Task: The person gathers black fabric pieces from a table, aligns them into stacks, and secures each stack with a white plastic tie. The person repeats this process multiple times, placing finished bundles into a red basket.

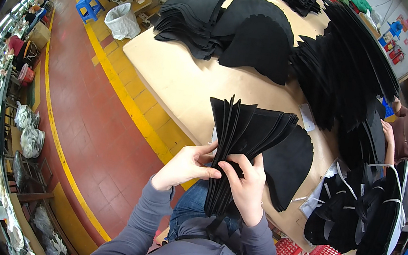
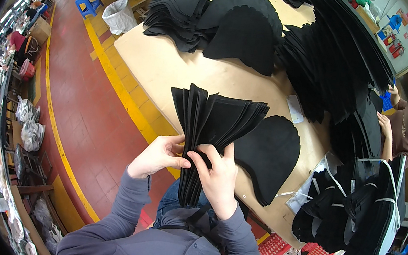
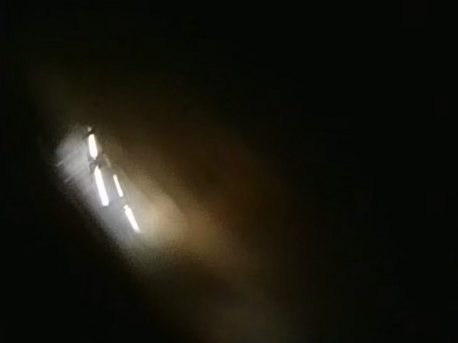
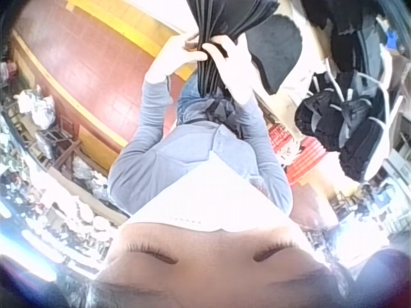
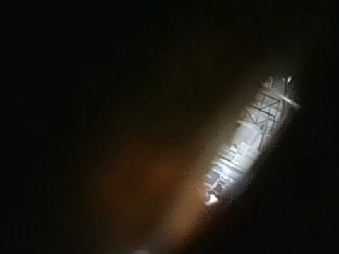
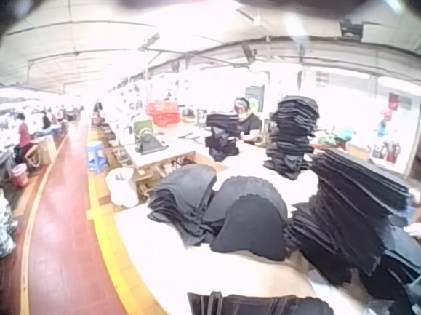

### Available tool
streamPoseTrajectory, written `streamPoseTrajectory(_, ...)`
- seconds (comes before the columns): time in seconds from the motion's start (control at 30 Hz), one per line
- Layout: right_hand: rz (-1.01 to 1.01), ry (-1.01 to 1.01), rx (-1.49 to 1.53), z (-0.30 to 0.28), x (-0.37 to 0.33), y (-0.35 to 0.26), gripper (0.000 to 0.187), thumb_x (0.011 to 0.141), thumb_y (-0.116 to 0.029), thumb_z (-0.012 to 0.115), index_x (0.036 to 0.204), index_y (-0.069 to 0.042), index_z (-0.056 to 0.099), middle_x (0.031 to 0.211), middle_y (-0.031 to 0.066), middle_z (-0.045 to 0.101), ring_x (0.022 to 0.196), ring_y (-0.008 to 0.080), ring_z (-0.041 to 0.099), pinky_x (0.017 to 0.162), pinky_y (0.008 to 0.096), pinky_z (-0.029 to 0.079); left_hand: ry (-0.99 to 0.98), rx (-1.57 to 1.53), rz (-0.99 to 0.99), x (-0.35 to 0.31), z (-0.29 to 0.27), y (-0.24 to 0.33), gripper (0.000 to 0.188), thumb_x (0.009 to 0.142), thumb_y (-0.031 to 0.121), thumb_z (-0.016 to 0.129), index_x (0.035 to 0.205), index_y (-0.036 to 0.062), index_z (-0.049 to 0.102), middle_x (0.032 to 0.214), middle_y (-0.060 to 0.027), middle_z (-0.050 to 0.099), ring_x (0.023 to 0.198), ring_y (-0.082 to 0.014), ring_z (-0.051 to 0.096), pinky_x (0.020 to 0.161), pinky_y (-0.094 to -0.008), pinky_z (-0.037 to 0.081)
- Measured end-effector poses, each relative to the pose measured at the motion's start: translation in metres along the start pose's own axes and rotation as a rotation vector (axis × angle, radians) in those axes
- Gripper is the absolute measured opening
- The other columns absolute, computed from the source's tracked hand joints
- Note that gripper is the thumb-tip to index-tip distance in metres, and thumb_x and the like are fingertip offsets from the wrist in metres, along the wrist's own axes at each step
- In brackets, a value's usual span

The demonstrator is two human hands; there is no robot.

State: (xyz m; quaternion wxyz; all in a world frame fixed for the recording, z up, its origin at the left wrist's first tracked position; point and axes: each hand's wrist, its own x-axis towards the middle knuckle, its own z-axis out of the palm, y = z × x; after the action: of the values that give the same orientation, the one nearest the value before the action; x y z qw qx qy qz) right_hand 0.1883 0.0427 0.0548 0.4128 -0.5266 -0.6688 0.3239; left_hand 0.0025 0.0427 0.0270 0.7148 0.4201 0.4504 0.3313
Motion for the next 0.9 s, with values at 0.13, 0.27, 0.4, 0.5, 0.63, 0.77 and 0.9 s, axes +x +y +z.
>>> streamPoseTrajectory(0.13,0.037,0.022,-0.017,0.001,-0.001,-0.003,0.016,0.078,-0.006,0.077,0.091,-0.005,0.069,0.092,0.0137,0.058,0.08,0.0273,0.062,0.068,0.0345,0.05,0.004,-0.037,-0.026,-0.003,0.002,0.008,0.092,0.08,0.017,0.083,0.151,-0.0025,0.027,0.122,-0.0172,0.065,0.09,-0.0069,0.058,0.078,-0.0231,0.052)
streamPoseTrajectory(0.27,0.036,0.033,-0.062,0.004,-0.004,-0.005,0.012,0.08,-0.001,0.069,0.092,-0.005,0.067,0.091,0.0142,0.058,0.08,0.0282,0.061,0.068,0.0352,0.05,-0.025,-0.043,-0.049,-0.002,-0.002,0.008,0.094,0.079,0.015,0.083,0.152,-0.0011,0.026,0.127,-0.0211,0.061,0.099,-0.0084,0.056,0.083,-0.0239,0.052)
streamPoseTrajectory(0.4,-0.094,0.034,-0.077,0.005,0.0,-0.006,0.011,0.08,-0.001,0.068,0.091,-0.005,0.068,0.089,0.0171,0.059,0.078,0.0315,0.062,0.067,0.037,0.051,-0.029,-0.112,0.047,-0.001,0.002,0.0,0.096,0.077,0.009,0.084,0.153,0.0017,0.026,0.136,-0.03,0.051,0.11,-0.0108,0.05,0.091,-0.0254,0.049)
streamPoseTrajectory(0.5,-0.106,0.039,-0.08,0.004,0.001,-0.007,0.013,0.079,-0.006,0.073,0.091,-0.005,0.068,0.09,0.0173,0.059,0.079,0.0316,0.063,0.067,0.0371,0.051,-0.029,-0.142,0.029,-0.001,0.002,0.001,0.097,0.076,0.008,0.085,0.153,0.0038,0.026,0.139,-0.0337,0.047,0.114,-0.0118,0.046,0.094,-0.0257,0.047)
streamPoseTrajectory(0.63,-0.059,0.024,-0.087,0.003,0.0,-0.006,0.018,0.077,-0.012,0.079,0.092,-0.006,0.069,0.092,0.0168,0.059,0.079,0.0309,0.064,0.067,0.0365,0.052,-0.019,-0.09,0.047,0.001,-0.001,-0.006,0.097,0.076,0.009,0.085,0.154,0.0052,0.026,0.139,-0.0338,0.047,0.112,-0.0116,0.047,0.093,-0.0251,0.047)
streamPoseTrajectory(0.77,-0.043,0.012,-0.077,0.003,0.0,-0.005,0.018,0.078,-0.011,0.078,0.093,-0.007,0.069,0.092,0.0163,0.058,0.078,0.031,0.064,0.067,0.0365,0.052,-0.036,-0.121,0.056,0.001,-0.003,-0.007,0.096,0.077,0.011,0.084,0.154,0.0059,0.026,0.139,-0.0336,0.047,0.109,-0.011,0.049,0.091,-0.0241,0.048)
streamPoseTrajectory(0.9,-0.024,0.01,-0.087,0.003,0.0,-0.006,0.018,0.079,-0.011,0.078,0.094,-0.007,0.069,0.092,0.0161,0.058,0.079,0.0314,0.064,0.067,0.0368,0.052,-0.018,-0.141,0.01,-0.001,-0.002,-0.003,0.095,0.078,0.016,0.084,0.154,0.008,0.027,0.139,-0.0333,0.047,0.106,-0.0111,0.052,0.088,-0.0251,0.051)
